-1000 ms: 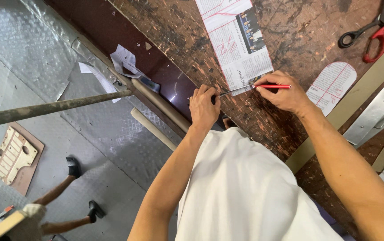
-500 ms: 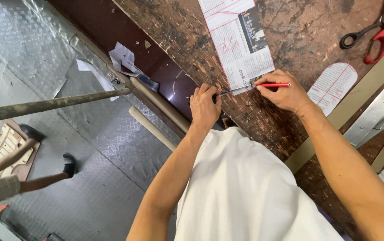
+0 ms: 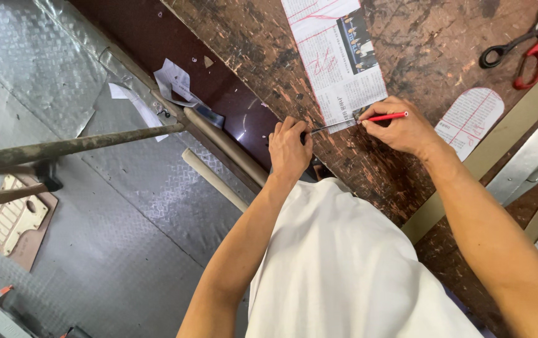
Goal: The person cuts newspaper sheets along red marker lines with scissors, then folds and presses the cut paper strips flat on the workbench. They place a tape measure on the strip, then use a red pen and a wooden straightedge to mark measurement lines on the paper and the strip.
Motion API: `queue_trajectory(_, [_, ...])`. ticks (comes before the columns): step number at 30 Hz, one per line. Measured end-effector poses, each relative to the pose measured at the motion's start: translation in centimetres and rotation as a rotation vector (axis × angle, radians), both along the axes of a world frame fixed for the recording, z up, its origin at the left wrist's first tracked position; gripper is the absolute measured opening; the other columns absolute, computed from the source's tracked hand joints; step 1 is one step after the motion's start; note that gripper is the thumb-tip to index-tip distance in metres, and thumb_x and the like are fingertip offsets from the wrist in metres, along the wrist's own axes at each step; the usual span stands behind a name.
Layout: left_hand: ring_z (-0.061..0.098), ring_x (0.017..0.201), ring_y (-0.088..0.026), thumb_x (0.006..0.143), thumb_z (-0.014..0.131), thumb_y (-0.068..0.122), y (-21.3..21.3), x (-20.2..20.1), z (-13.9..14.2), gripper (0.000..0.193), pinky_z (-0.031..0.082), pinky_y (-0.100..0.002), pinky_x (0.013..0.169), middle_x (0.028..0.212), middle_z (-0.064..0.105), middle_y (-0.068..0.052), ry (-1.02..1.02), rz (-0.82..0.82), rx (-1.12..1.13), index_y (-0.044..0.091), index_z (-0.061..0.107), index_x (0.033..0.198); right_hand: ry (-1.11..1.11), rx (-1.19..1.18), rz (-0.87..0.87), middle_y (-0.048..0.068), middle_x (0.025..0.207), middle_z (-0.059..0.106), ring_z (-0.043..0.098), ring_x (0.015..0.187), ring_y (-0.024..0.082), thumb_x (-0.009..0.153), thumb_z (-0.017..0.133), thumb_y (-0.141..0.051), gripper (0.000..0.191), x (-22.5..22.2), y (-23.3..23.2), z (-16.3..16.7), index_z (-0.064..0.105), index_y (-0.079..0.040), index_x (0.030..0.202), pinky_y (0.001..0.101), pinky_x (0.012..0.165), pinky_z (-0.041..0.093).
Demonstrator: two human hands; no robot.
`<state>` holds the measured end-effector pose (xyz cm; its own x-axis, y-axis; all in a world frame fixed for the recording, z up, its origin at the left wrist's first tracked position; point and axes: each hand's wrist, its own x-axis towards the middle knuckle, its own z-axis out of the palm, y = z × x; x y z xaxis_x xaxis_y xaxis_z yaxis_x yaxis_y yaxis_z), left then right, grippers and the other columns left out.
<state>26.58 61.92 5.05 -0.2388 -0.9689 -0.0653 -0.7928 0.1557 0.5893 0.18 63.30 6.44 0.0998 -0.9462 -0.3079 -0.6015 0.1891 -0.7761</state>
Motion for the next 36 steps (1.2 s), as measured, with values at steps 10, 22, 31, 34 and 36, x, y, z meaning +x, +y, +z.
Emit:
queue_trajectory(10, [0.06,0.096,-0.029,0.079,0.075,0.008,-0.2,0.0,0.0,0.011,0.047,-0.045,0.08,0.098,0.063,-0.006,0.002,-0.008,0.012,0.009,0.072,0.089,0.054,-0.031,0.021,0.014,0.106,0.071,0.067,0.101,0.032,0.089,0.074,-0.025,0.021,0.0,-0.3,0.0,0.078,-0.014,0.106,0.0393,0.09,0.053])
queue_trajectory(22, [0.061,0.1,-0.03,0.081,0.076,0.013,-12.0,2.3,-1.6,0.01,0.047,-0.045,0.083,0.1,0.064,-0.006,0.077,0.103,-0.202,0.012,0.07,0.089,-0.229,0.132,-0.131,0.004,0.102,0.076,0.067,0.094,0.011,0.094,0.072,-0.012,0.018,-0.6,-0.6,-0.7,0.076,-0.006,0.111,0.0266,0.086,0.052])
queue_trajectory(31, [0.06,0.099,-0.031,0.077,0.076,0.011,-14.7,3.1,-2.2,0.011,0.047,-0.047,0.084,0.095,0.063,-0.006,0.032,0.049,-0.172,0.012,0.07,0.087,-0.297,0.196,-0.181,0.003,0.102,0.076,0.067,0.094,0.009,0.095,0.071,-0.008,0.018,-0.1,-1.1,-0.4,0.076,-0.005,0.113,0.025,0.086,0.052])
queue_trajectory(34, [0.06,0.098,-0.03,0.077,0.075,0.011,-15.0,2.9,-2.4,0.012,0.047,-0.048,0.084,0.095,0.062,-0.006,-0.004,0.058,-0.167,0.012,0.071,0.088,-0.282,0.206,-0.172,0.002,0.104,0.077,0.068,0.096,0.008,0.094,0.07,-0.007,0.021,-0.2,-1.3,-0.3,0.076,-0.005,0.114,0.0246,0.088,0.052])
queue_trajectory(36, [0.06,0.099,-0.031,0.078,0.076,0.012,-15.0,2.8,-2.5,0.012,0.047,-0.049,0.083,0.095,0.061,-0.007,-0.004,0.063,-0.179,0.012,0.071,0.088,-0.297,0.228,-0.189,0.002,0.103,0.076,0.068,0.096,0.008,0.094,0.07,-0.007,0.021,-0.2,-1.4,-0.3,0.075,-0.005,0.114,0.0245,0.088,0.053])
